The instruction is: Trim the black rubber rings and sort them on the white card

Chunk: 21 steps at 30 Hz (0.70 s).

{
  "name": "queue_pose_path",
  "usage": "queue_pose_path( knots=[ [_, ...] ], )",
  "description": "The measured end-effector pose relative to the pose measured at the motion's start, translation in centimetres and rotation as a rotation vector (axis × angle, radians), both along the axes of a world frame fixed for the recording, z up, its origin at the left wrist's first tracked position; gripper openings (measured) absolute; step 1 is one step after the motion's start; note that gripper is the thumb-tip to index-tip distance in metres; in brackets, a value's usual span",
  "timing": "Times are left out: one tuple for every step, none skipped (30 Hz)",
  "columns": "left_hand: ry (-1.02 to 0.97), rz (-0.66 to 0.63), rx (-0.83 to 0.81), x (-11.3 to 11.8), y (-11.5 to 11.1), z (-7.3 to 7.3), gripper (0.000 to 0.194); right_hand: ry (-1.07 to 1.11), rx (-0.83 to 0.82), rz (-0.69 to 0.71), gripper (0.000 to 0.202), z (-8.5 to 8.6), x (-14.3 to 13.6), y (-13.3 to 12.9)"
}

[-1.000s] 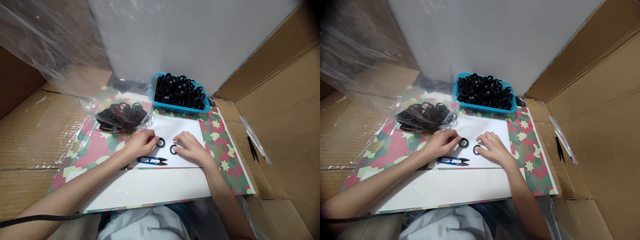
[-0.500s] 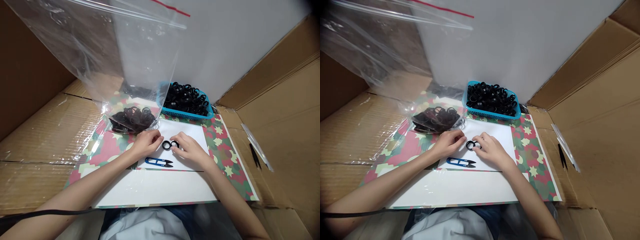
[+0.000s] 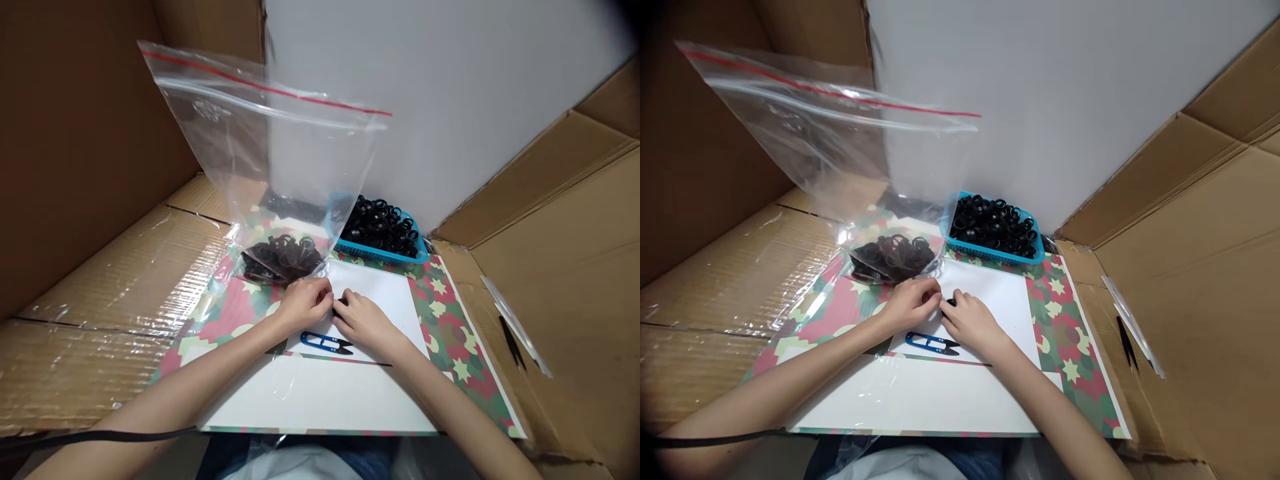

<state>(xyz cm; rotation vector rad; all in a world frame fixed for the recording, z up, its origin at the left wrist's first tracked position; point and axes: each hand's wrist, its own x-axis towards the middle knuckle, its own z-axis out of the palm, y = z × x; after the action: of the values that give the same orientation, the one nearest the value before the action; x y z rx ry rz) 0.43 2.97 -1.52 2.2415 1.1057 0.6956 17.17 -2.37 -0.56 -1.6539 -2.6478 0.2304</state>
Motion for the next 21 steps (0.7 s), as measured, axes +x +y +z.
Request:
queue_pose_path(
  knots=[
    [-0.002,0.005,0.001,-0.1,0.0,0.0,0.016,0.032,-0.003,-0.003,0.027,-0.2,-0.1,0.0],
    [-0.005,0.011,0.003,-0.2,0.0,0.0,0.016,0.049,0.002,0.000,0.026,-0.4,0.0,0.2],
    [-0.007,0.017,0.006,-0.3,0.0,0.0,0.017,0.069,0.010,0.002,0.026,-0.4,0.2,0.4],
    [-0.009,0.023,0.011,-0.4,-0.1,0.0,0.017,0.107,0.019,0.003,0.024,-0.4,0.6,0.7],
    [-0.010,0.026,0.020,-0.6,-0.1,0.0,0.017,0.165,0.031,0.000,0.022,-0.1,1.1,1.2],
    [-0.008,0.030,0.030,-0.7,-0.2,0.0,0.017,0.274,0.042,-0.014,0.020,0.6,1.7,1.9],
    [-0.004,0.029,0.043,-0.8,-0.4,-0.1,0.017,0.395,0.073,-0.034,0.018,1.6,2.3,2.7],
    [0.002,0.031,0.056,-0.9,-0.5,-0.2,0.015,0.492,0.131,-0.059,0.019,3.0,2.9,3.7],
    [0.010,0.031,0.070,-1.0,-0.7,-0.3,0.013,0.575,0.223,-0.098,0.020,4.8,3.4,4.8],
    [0.020,0.031,0.081,-1.1,-0.8,-0.5,0.012,0.654,0.331,-0.143,0.022,7.0,3.7,5.9],
    [0.030,0.032,0.092,-1.1,-1.0,-0.8,0.011,0.731,0.436,-0.178,0.025,9.5,3.7,6.8],
    [0.040,0.036,0.102,-1.1,-1.1,-1.0,0.010,0.807,0.515,-0.187,0.026,12.2,3.5,7.7],
    [0.052,0.039,0.109,-1.2,-1.2,-1.2,0.009,0.875,0.583,-0.171,0.027,14.8,3.0,8.5],
    [0.062,0.046,0.113,-1.2,-1.2,-1.5,0.008,0.937,0.649,-0.126,0.028,17.3,2.2,9.2],
    [0.072,0.054,0.114,-1.2,-1.3,-1.6,0.008,0.964,0.674,-0.068,0.028,19.6,1.1,9.8],
    [0.082,0.062,0.113,-1.2,-1.3,-1.8,0.008,0.968,0.681,-0.011,0.027,21.5,0.0,10.3],
    [0.090,0.070,0.112,-1.2,-1.4,-1.9,0.008,0.947,0.666,0.047,0.027,23.1,-1.3,10.9],
    [0.098,0.077,0.110,-1.3,-1.4,-2.0,0.008,0.900,0.616,0.108,0.026,24.3,-2.5,11.4],
    [0.104,0.081,0.108,-1.3,-1.4,-2.1,0.008,0.826,0.558,0.173,0.027,25.1,-3.7,11.8],
    [0.109,0.082,0.106,-1.3,-1.4,-2.1,0.008,0.736,0.509,0.215,0.029,25.6,-4.6,12.1],
    [0.114,0.081,0.105,-1.3,-1.4,-2.1,0.008,0.638,0.457,0.237,0.032,25.9,-5.3,12.3]
  ],
)
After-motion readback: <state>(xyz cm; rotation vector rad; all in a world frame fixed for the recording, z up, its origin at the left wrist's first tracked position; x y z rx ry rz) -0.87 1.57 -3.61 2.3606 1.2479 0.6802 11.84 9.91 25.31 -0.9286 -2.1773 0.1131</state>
